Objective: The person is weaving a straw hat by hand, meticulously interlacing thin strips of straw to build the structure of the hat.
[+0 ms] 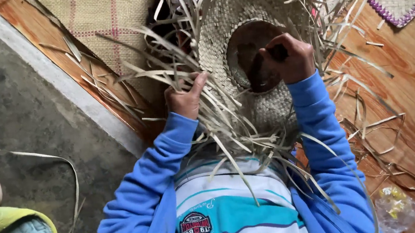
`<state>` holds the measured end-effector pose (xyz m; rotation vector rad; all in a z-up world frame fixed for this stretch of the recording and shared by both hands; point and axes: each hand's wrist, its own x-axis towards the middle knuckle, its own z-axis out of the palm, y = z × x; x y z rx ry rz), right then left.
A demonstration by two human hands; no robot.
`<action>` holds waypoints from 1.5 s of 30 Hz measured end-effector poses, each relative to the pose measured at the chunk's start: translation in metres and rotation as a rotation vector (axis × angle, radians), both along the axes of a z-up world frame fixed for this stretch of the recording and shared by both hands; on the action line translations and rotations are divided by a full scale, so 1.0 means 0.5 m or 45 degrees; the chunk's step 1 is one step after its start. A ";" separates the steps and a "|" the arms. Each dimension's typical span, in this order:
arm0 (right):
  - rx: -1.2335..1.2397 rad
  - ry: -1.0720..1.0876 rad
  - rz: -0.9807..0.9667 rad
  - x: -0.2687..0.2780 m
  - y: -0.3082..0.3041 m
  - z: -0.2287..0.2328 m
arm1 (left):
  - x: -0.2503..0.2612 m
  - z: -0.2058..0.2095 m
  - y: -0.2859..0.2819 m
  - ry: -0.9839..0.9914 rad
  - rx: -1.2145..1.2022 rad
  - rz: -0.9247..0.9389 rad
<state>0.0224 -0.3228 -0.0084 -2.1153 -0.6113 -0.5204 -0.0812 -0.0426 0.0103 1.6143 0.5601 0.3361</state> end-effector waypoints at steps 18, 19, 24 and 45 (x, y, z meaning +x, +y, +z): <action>0.176 -0.324 0.027 -0.051 0.014 0.042 | -0.028 -0.015 -0.038 -0.228 -0.052 -0.003; 0.178 -0.368 0.015 -0.046 0.014 0.044 | -0.014 -0.033 -0.033 -0.260 -0.027 0.030; 0.110 -0.526 -0.042 -0.047 0.055 0.016 | 0.023 -0.092 0.031 -0.274 0.014 0.042; 0.252 -0.367 -0.157 -0.136 0.066 -0.040 | -0.033 -0.056 0.084 0.172 0.063 -0.001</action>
